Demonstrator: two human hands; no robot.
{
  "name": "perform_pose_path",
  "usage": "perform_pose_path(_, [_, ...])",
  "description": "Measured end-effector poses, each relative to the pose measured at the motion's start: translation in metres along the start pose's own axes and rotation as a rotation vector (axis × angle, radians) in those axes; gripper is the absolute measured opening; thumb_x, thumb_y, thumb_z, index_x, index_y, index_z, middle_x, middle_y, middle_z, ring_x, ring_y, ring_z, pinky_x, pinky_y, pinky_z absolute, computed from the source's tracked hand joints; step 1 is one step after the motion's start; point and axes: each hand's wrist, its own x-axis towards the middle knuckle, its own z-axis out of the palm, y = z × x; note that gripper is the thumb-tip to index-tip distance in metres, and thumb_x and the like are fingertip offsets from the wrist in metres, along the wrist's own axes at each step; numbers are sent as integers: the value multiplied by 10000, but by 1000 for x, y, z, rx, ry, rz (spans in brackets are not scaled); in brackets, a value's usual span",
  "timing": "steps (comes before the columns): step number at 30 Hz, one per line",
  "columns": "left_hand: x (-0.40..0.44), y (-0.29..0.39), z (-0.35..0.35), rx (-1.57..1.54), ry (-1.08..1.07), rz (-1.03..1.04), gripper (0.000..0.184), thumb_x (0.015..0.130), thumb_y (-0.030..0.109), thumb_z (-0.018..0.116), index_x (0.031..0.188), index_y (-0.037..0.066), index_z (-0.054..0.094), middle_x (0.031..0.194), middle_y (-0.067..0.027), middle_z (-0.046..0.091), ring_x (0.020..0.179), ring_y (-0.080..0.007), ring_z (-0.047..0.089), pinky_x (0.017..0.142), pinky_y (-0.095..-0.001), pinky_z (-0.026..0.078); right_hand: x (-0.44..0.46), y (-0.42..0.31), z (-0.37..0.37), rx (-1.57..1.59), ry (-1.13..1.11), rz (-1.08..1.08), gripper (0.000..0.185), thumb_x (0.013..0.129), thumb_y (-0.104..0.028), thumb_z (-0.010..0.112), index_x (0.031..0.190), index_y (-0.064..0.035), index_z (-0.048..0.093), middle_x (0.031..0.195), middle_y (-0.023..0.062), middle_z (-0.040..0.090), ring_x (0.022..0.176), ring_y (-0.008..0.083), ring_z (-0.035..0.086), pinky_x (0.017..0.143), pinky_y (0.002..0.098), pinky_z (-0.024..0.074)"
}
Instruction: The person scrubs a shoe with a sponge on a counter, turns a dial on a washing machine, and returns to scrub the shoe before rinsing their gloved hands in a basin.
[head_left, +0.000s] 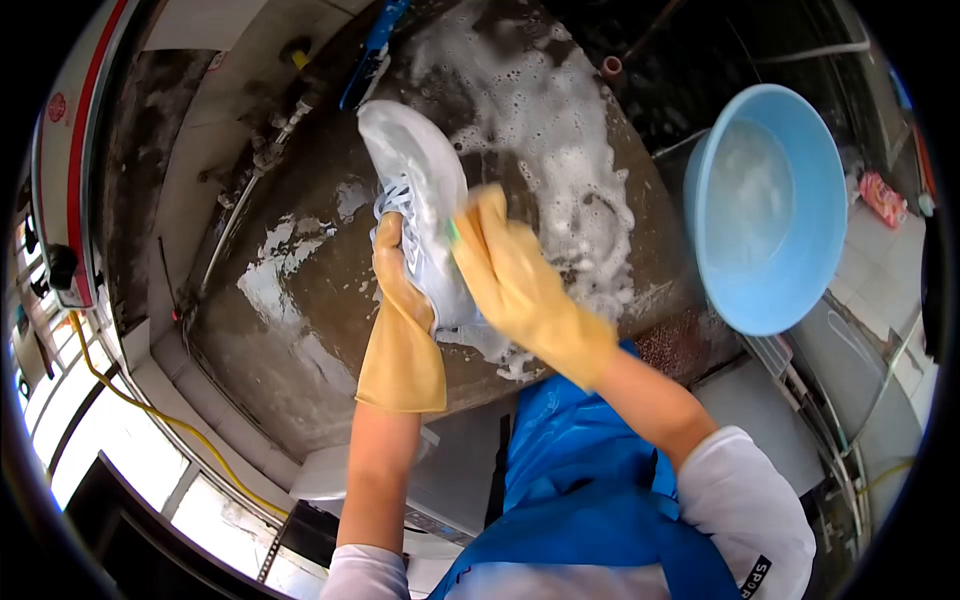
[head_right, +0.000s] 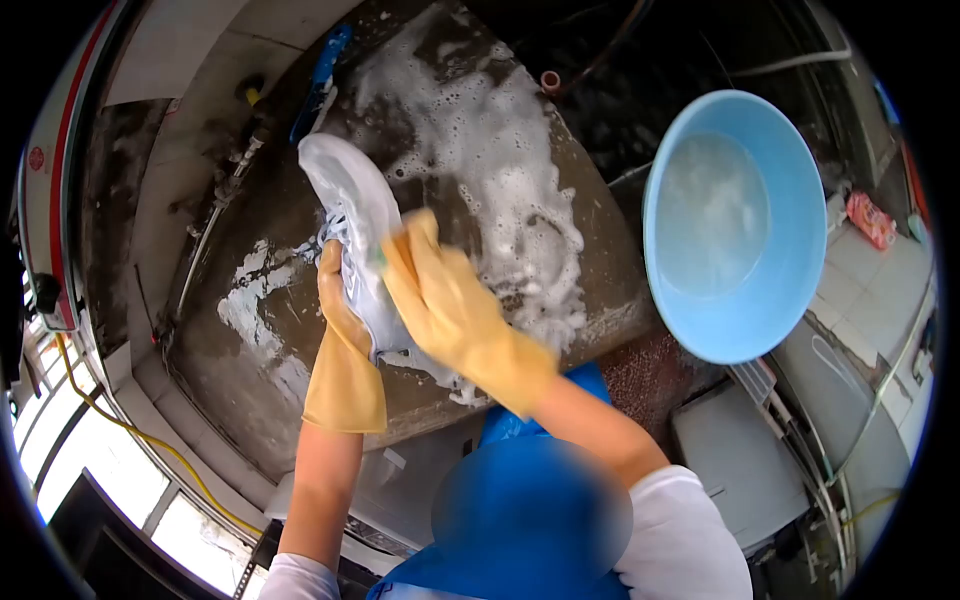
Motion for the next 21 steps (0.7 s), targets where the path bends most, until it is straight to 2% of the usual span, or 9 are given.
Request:
perform_pose_path(5, [2,-1,12,9,-110,-55,612,1035,405,451,1530,46,465,1464,-167,593,1321,-361,570,1173,-484,418,-5,3,6,398,55,294,380,1005,-95,526,1287,159,552,1178,382,602,770,477,651,712,502,549])
perform_pose_path(6, [5,-10,31,79,4,40,619,1040,426,430,1528,48,467,1440,-153,607,1294,-349,582,1160,-471,426,20,22,6,-117,119,-1,389,1023,-111,517,1296,164,545,1188,399,598,737,476,648,705,519,545])
perform_pose_path(8, [4,-6,9,213,-69,91,611,1044,424,424,1522,46,473,1431,-149,610,1279,-349,587,1146,-471,436,16,24,6,-633,190,-280,398,1041,-126,508,1306,170,538,1199,415,593,704,475,645,699,535,541])
perform_pose_path(11, [16,2,-8,276,-42,114,584,1052,416,415,1498,48,498,1398,-141,623,1229,-344,604,1098,-473,469,-69,-12,-2,-71,-23,88,520,921,-83,573,1389,133,512,1310,395,579,959,391,689,800,381,561])
perform_pose_path(13, [15,1,2,185,108,58,575,1044,413,424,1485,55,512,1394,-137,629,1218,-340,611,1076,-468,484,-52,-7,-1,176,-103,378,505,920,-55,561,1383,141,513,1337,391,555,983,401,687,829,363,569])
perform_pose_path(14, [14,-2,10,190,106,55,575,1044,413,424,1485,55,512,1394,-137,629,1218,-340,611,1076,-468,484,-13,3,-7,-191,-12,99,461,968,-52,532,1372,166,500,1321,393,553,904,438,689,797,410,580])
perform_pose_path(17, [16,-7,22,138,133,70,580,1041,421,423,1485,59,513,1388,-133,635,1201,-342,617,1069,-470,487,13,27,-3,-563,278,-331,395,1050,-67,479,1344,197,480,1269,409,541,749,518,671,687,512,587])
perform_pose_path(19, [13,0,2,288,12,109,594,1041,430,414,1489,51,508,1399,-142,630,1249,-345,600,1113,-472,466,-39,-3,-11,-17,26,29,387,1031,-66,502,1354,147,501,1248,386,546,780,497,681,660,500,590])
perform_pose_path(21, [15,-4,11,320,57,134,606,1038,440,415,1492,49,504,1408,-142,626,1267,-343,591,1126,-470,457,-63,-3,2,-62,145,14,376,1020,-71,517,1351,108,525,1187,361,556,753,473,675,634,501,590])
